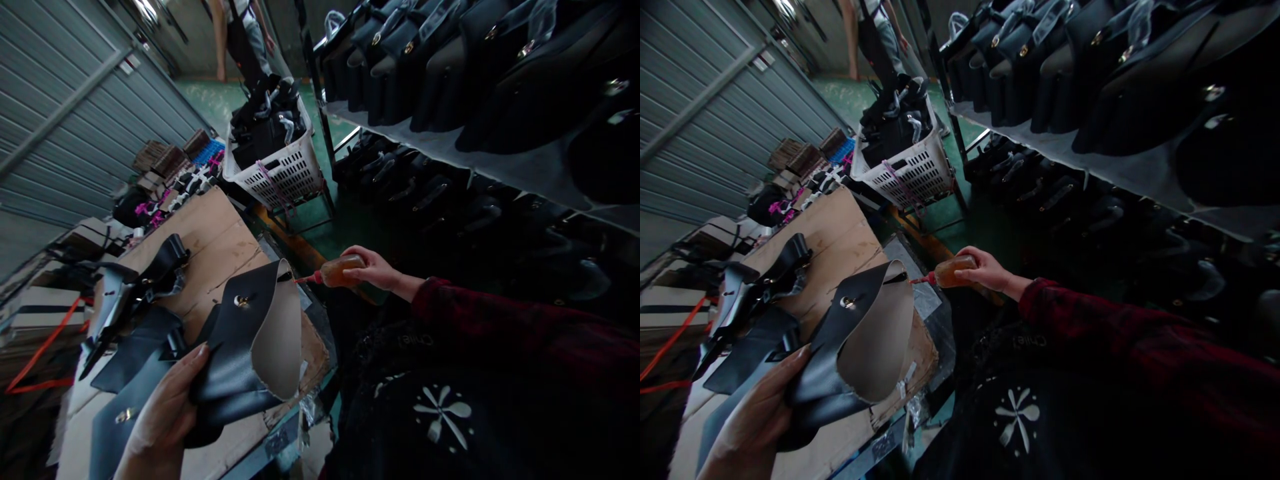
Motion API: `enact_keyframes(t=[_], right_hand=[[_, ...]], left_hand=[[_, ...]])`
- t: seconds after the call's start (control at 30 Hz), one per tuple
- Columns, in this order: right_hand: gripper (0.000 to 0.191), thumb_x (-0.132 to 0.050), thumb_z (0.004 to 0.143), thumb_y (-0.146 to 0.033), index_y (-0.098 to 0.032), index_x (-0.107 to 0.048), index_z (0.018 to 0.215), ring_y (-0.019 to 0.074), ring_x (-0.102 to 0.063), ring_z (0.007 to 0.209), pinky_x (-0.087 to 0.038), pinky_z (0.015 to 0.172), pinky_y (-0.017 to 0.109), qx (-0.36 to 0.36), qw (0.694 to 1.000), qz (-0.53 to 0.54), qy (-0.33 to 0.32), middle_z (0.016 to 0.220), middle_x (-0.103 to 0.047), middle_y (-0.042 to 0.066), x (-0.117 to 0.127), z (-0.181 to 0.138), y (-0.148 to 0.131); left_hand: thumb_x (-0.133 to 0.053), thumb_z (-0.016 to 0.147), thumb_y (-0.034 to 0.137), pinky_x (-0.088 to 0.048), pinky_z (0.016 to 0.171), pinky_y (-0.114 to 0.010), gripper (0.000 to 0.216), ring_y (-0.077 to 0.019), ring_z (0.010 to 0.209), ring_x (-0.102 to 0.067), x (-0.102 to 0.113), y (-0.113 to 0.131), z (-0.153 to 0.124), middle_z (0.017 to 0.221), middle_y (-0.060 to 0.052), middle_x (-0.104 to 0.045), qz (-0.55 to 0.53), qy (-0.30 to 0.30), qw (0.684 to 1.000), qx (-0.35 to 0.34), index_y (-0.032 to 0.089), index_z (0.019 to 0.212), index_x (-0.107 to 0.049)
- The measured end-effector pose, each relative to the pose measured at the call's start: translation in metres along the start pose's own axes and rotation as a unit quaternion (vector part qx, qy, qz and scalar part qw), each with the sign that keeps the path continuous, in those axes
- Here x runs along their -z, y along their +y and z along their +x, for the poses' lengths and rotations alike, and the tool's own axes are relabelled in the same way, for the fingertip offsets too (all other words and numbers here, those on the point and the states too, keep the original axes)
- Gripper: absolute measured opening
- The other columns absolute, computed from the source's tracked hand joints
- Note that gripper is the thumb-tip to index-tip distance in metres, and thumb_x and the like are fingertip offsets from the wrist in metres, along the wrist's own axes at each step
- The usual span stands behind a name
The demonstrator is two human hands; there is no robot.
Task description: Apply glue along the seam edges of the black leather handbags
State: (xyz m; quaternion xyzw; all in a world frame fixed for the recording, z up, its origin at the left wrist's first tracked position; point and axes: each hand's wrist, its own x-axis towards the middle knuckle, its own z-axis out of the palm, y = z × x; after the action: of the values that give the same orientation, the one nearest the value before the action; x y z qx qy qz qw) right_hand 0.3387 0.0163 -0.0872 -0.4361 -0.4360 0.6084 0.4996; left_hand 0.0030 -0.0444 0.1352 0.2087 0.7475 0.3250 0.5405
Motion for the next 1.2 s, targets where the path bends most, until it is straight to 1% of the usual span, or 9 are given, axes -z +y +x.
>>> enact_keyframes(t=[0.13,0.27,0.47,0.57,0.67,0.77,0.87,1.0,1.2], right_hand=[[0.046,-0.08,0.063,-0.043,-0.02,-0.06,0.097,0.0156,-0.056,0.073,-0.045,0.064,0.027,0.005,1.0,-0.025,-0.005,0.082,-0.059,-0.001,0.001,0.006,-0.001],[0.048,-0.08,0.061,-0.044,-0.019,-0.06,0.096,0.0155,-0.056,0.071,-0.045,0.064,0.027,-0.014,0.999,-0.031,0.002,0.08,-0.06,-0.001,0.002,0.004,0.001],[0.049,-0.081,0.059,-0.044,-0.018,-0.06,0.095,0.0156,-0.056,0.069,-0.045,0.062,0.027,-0.053,0.998,-0.013,-0.025,0.078,-0.061,-0.002,0.005,-0.006,-0.003],[0.047,-0.081,0.058,-0.042,-0.018,-0.061,0.093,0.0157,-0.056,0.068,-0.044,0.062,0.027,-0.054,0.998,-0.031,-0.032,0.076,-0.061,-0.002,0.009,-0.009,-0.005],[0.046,-0.081,0.058,-0.042,-0.018,-0.061,0.093,0.0164,-0.057,0.07,-0.045,0.062,0.028,-0.042,0.998,-0.037,-0.011,0.077,-0.061,-0.001,0.01,-0.008,-0.003],[0.046,-0.079,0.061,-0.043,-0.019,-0.061,0.095,0.0171,-0.057,0.073,-0.046,0.064,0.028,-0.017,0.999,-0.028,0.013,0.081,-0.062,-0.001,0.008,-0.003,0.0],[0.045,-0.078,0.063,-0.045,-0.019,-0.061,0.096,0.0175,-0.058,0.075,-0.047,0.066,0.029,0.002,1.0,-0.017,0.013,0.083,-0.063,0.0,0.003,0.003,0.003],[0.045,-0.079,0.061,-0.045,-0.019,-0.062,0.092,0.0168,-0.057,0.073,-0.046,0.065,0.028,-0.015,1.0,-0.019,0.009,0.081,-0.062,-0.001,-0.001,0.007,0.005],[0.045,-0.08,0.06,-0.046,-0.019,-0.062,0.092,0.0161,-0.057,0.07,-0.044,0.062,0.027,-0.047,0.999,0.006,0.007,0.079,-0.062,-0.001,0.001,-0.004,0.01]], left_hand=[[-0.068,0.074,0.006,-0.06,0.055,-0.033,0.008,-0.0231,0.058,-0.069,-0.002,-0.001,0.0,0.073,-0.01,-0.074,-0.019,0.014,1.0,0.008,0.011,0.078,-0.072],[-0.072,0.069,0.004,-0.059,0.052,-0.028,0.011,-0.021,0.054,-0.068,-0.001,-0.005,0.002,0.067,-0.006,-0.073,-0.03,0.003,1.0,0.001,0.013,0.075,-0.072],[-0.077,0.065,0.01,-0.062,0.062,-0.037,0.016,-0.0299,0.068,-0.072,0.002,-0.011,0.002,0.073,-0.01,-0.075,-0.032,-0.015,0.999,0.021,0.012,0.081,-0.074],[-0.079,0.065,0.014,-0.062,0.067,-0.038,0.022,-0.0312,0.075,-0.072,0.005,-0.014,0.003,0.075,-0.009,-0.075,-0.029,-0.022,0.999,0.026,0.013,0.086,-0.075],[-0.08,0.065,0.016,-0.062,0.064,-0.035,0.027,-0.0293,0.076,-0.073,0.007,-0.018,0.004,0.077,-0.008,-0.076,-0.01,-0.034,0.999,0.014,0.015,0.092,-0.074],[-0.081,0.066,0.019,-0.061,0.062,-0.032,0.025,-0.0254,0.07,-0.072,0.007,-0.023,0.005,0.079,-0.007,-0.076,-0.005,-0.049,0.999,0.002,0.015,0.089,-0.073],[-0.082,0.064,0.021,-0.06,0.06,-0.029,0.024,-0.0227,0.065,-0.071,0.006,-0.028,0.005,0.08,-0.007,-0.076,-0.017,-0.05,0.998,0.013,0.014,0.085,-0.073],[-0.083,0.062,0.019,-0.058,0.053,-0.026,0.024,-0.0205,0.058,-0.069,0.008,-0.033,0.006,0.075,-0.006,-0.075,-0.03,-0.042,0.999,0.013,0.014,0.084,-0.073],[-0.083,0.063,0.017,-0.059,0.057,-0.027,0.024,-0.0212,0.061,-0.07,0.01,-0.041,0.008,0.076,-0.007,-0.075,-0.035,-0.053,0.998,0.004,0.013,0.084,-0.073]])
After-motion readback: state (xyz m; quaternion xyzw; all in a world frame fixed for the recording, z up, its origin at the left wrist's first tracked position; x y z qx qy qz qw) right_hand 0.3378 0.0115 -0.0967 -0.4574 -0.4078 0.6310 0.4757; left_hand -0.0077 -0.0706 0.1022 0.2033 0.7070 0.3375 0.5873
